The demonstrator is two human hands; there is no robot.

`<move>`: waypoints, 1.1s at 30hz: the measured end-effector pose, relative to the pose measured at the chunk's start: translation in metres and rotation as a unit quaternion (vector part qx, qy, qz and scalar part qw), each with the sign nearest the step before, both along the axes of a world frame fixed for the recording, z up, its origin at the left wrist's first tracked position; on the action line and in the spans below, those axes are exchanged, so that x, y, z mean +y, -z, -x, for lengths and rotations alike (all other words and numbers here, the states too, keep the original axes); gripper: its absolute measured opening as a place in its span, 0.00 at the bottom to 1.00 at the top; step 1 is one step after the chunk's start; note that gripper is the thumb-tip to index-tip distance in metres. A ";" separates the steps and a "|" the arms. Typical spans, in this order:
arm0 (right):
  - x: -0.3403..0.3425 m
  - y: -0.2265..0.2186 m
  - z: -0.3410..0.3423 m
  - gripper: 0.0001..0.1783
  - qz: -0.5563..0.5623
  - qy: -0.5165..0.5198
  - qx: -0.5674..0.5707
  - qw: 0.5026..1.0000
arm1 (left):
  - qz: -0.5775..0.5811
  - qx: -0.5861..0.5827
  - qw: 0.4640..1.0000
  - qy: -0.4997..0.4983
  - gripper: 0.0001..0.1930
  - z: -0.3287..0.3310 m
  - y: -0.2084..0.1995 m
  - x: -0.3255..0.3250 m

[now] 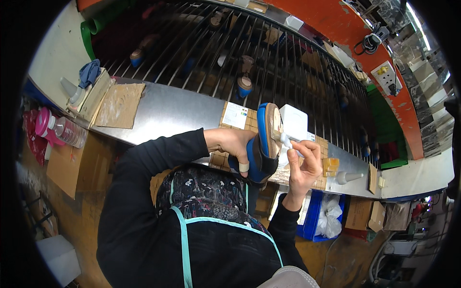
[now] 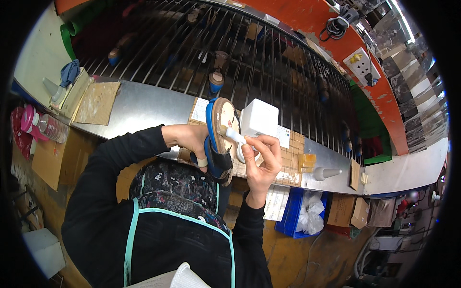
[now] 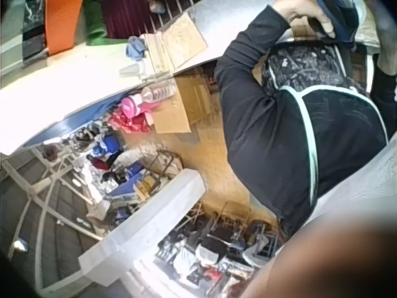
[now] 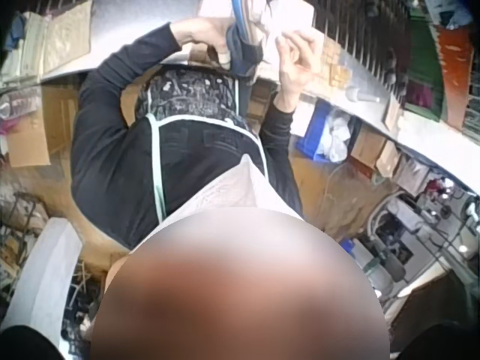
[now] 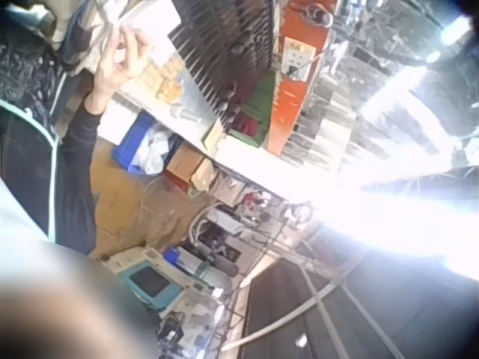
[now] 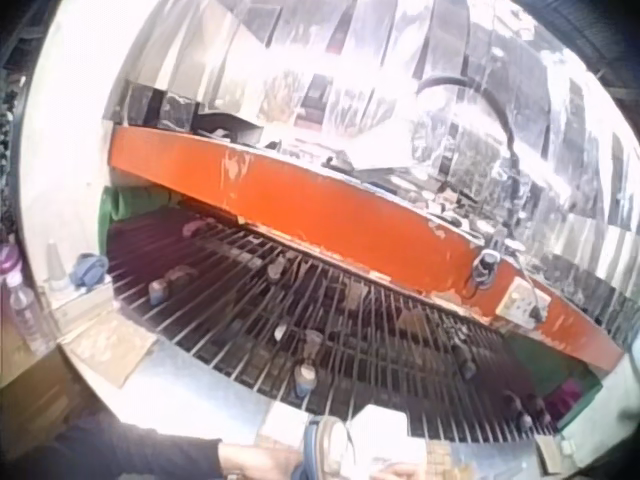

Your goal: The person applies glue to the sole of a blue sandal using a small brush, repeatedly dipping the brush into a white container and spreading adhesive along the edges. The sandal is rotated and repositioned to cover different areas, then placed on a metal rack. The person repeats the process with a second sandal.

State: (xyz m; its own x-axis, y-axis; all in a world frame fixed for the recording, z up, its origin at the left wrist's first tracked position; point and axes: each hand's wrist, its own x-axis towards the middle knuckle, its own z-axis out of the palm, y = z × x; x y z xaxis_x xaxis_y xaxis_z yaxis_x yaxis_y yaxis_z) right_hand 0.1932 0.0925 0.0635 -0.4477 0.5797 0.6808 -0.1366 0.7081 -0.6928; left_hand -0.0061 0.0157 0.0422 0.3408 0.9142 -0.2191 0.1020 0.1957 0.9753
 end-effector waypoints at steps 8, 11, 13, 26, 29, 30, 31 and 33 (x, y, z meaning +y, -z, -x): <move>-0.001 0.019 -0.007 0.10 0.014 -0.002 -0.015 1.000 | 0.100 -0.077 0.989 0.072 0.32 -0.005 0.019 -0.003; 0.000 0.024 -0.010 0.10 0.020 -0.007 -0.020 1.000 | 0.129 -0.120 0.981 0.086 0.34 -0.008 0.024 -0.004; 0.002 0.026 -0.012 0.10 0.021 -0.015 -0.022 0.999 | 0.157 -0.143 0.973 0.088 0.36 -0.010 0.029 -0.004; 0.040 0.027 -0.002 0.09 0.027 -0.076 -0.054 0.995 | 0.181 -0.129 0.966 0.136 0.32 -0.015 0.034 -0.005; 0.032 0.040 -0.005 0.09 0.003 0.001 -0.036 0.999 | 0.159 -0.185 0.963 0.110 0.34 -0.013 0.039 -0.005; 0.024 0.046 -0.009 0.09 0.009 0.000 -0.025 1.000 | 0.159 -0.175 0.967 0.093 0.35 -0.013 0.042 -0.006; 0.017 0.053 -0.014 0.09 0.015 -0.001 -0.013 1.000 | 0.146 -0.188 0.967 0.088 0.35 -0.012 0.045 -0.006; 0.009 0.063 -0.034 0.09 0.080 -0.003 -0.039 0.996 | 0.153 -0.208 0.965 0.049 0.36 -0.008 0.049 -0.010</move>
State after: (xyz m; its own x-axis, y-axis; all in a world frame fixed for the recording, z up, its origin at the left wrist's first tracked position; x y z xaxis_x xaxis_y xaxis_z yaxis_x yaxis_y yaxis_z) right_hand 0.2268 0.1013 0.0004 -0.4999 0.6747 0.5430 -0.0821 0.5873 -0.8052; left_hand 0.0016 0.0053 -0.0067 0.5398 0.7870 -0.2988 -0.2536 0.4905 0.8337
